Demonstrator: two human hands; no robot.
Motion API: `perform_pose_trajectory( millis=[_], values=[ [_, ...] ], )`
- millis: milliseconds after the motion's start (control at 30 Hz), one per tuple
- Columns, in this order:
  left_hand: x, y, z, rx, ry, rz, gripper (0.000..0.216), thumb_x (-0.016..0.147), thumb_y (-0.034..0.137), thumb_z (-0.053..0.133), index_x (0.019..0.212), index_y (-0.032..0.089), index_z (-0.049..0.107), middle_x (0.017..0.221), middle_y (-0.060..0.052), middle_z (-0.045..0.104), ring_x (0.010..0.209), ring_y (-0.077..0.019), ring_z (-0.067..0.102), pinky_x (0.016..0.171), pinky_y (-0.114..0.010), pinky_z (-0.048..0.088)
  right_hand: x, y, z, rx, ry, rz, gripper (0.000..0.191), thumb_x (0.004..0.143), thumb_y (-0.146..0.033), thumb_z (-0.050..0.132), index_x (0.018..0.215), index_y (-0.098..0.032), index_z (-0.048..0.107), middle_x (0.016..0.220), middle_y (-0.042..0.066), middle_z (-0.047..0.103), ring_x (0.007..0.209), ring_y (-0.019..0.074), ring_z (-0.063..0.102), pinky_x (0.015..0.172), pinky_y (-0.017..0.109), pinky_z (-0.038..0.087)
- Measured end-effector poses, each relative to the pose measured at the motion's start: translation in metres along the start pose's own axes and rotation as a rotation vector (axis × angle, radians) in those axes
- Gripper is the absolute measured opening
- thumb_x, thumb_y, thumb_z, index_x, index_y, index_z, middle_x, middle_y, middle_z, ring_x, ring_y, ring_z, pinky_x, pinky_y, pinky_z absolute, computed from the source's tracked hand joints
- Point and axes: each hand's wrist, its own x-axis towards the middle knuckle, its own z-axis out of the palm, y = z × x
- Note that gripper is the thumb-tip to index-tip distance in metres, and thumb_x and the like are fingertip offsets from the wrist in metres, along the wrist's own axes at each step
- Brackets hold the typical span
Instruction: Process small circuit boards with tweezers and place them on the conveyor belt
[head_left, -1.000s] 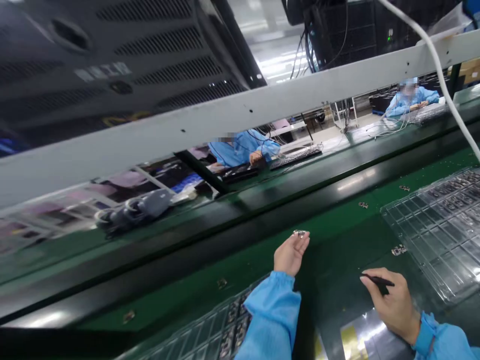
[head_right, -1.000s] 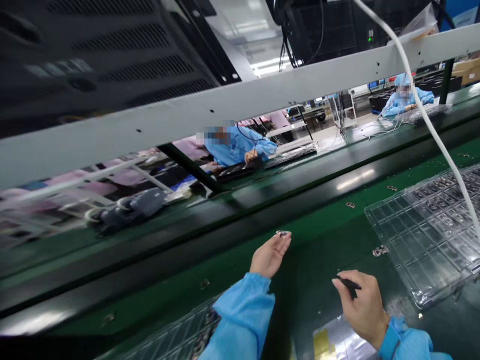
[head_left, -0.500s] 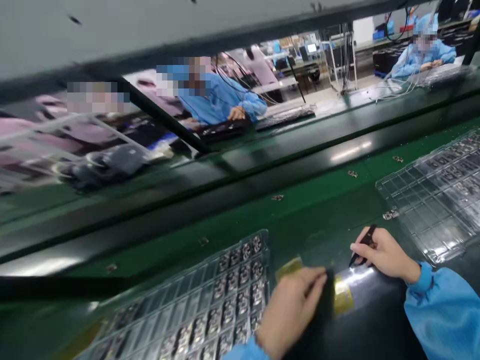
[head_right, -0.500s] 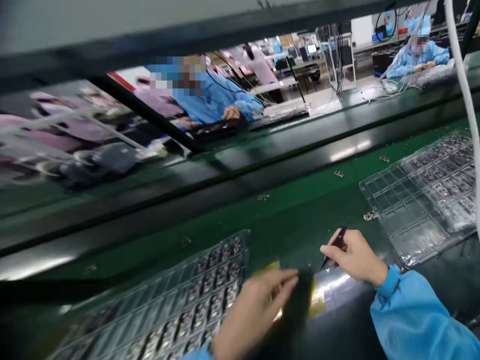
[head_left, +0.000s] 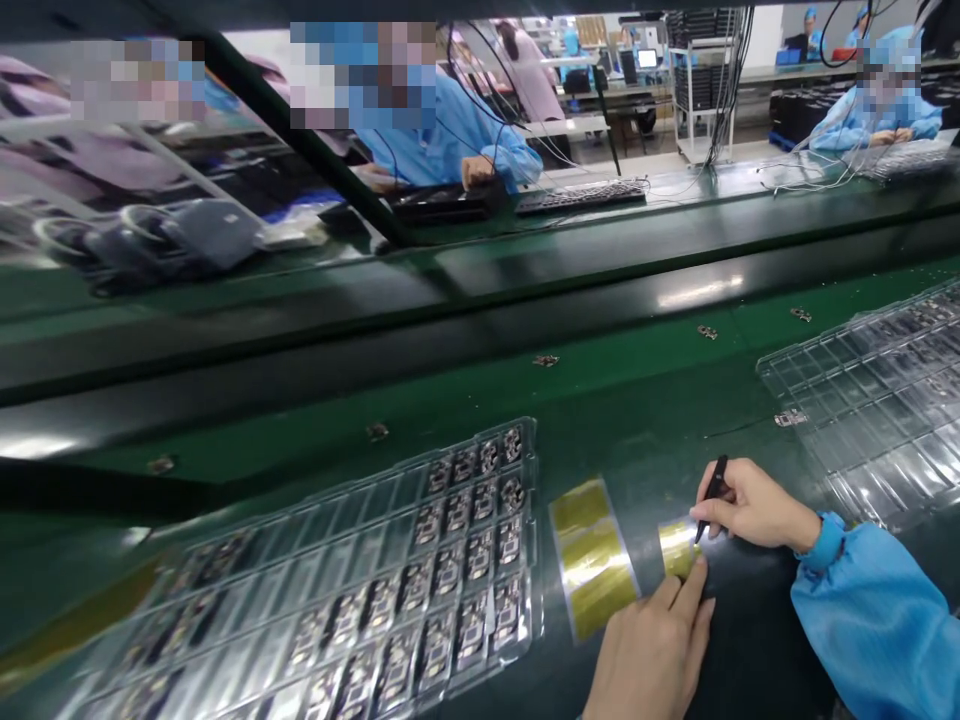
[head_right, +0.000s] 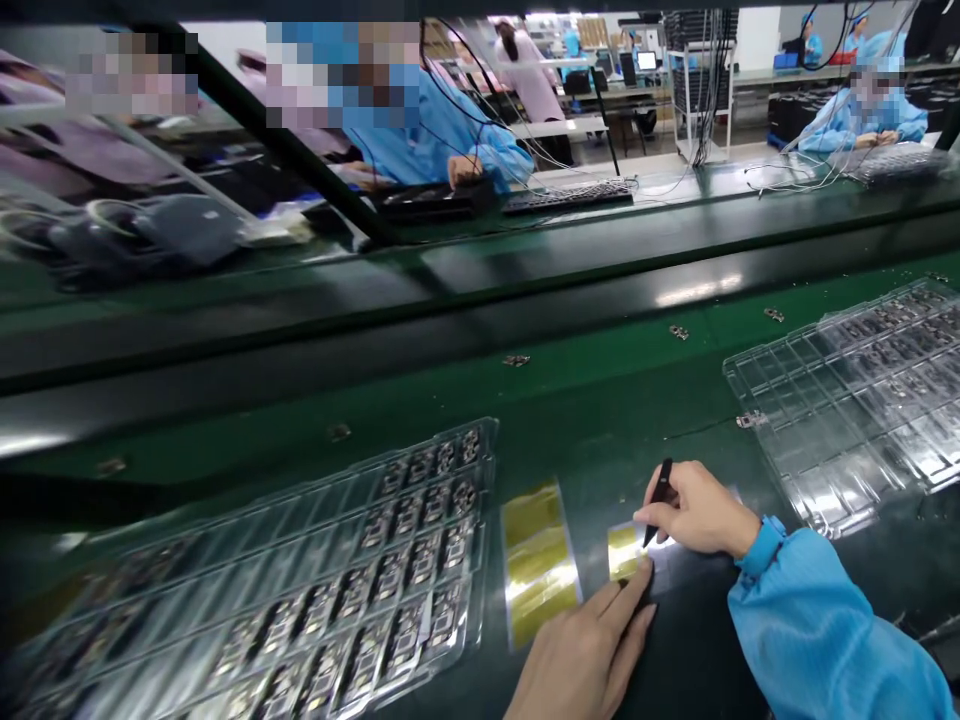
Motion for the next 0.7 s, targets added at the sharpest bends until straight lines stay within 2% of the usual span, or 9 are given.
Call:
perform_pose_trajectory(
  millis=[133, 367, 600, 700],
  values=[
    [0.0, 0.003, -0.004, 0.013, -0.024, -0.02, 0.041, 0.088, 0.026, 0.03, 0.126, 0.023, 0.045, 0.091, -0.007, 0.066, 0.07, -0.0228, 0.063, 0.057, -0.031, 0.046, 0.001, 0.0, -0.002, 0.012, -0.037, 0.031, 0.012, 0.069, -0.021, 0.064, 0.067, -0.015, 0.054, 0.053, -0.002, 0.056, 0.049, 0.014, 0.06, 0.043, 0.019, 0.046],
    [0.003, 0.003, -0.006, 0.01, -0.059, -0.036, 0.042, 0.089, 0.028, 0.028, 0.128, 0.022, 0.043, 0.094, -0.007, 0.066, 0.072, -0.0227, 0.064, 0.059, -0.031, 0.047, 0.001, -0.001, -0.001, 0.049, -0.035, 0.061, 0.013, 0.068, -0.024, 0.062, 0.066, -0.014, 0.053, 0.05, -0.003, 0.055, 0.047, 0.0131, 0.059, 0.04, 0.017, 0.043],
    [0.002, 0.003, -0.005, -0.078, -0.071, -0.057, 0.043, 0.088, 0.03, 0.029, 0.127, 0.021, 0.045, 0.095, -0.009, 0.066, 0.074, -0.0235, 0.063, 0.061, -0.03, 0.044, -0.002, -0.003, -0.002, 0.166, 0.055, 0.061, 0.022, 0.065, -0.031, 0.067, 0.065, -0.015, 0.052, 0.044, -0.004, 0.054, 0.041, 0.0122, 0.056, 0.04, 0.019, 0.043],
    [0.0, 0.002, -0.012, -0.17, -0.066, -0.057, 0.042, 0.086, 0.029, 0.036, 0.125, 0.021, 0.047, 0.093, -0.009, 0.067, 0.075, -0.0219, 0.063, 0.062, -0.027, 0.043, -0.002, -0.008, -0.006, 0.22, 0.091, 0.03, 0.027, 0.064, -0.035, 0.068, 0.065, -0.014, 0.052, 0.045, -0.003, 0.057, 0.039, 0.012, 0.055, 0.039, 0.02, 0.043]
  ],
)
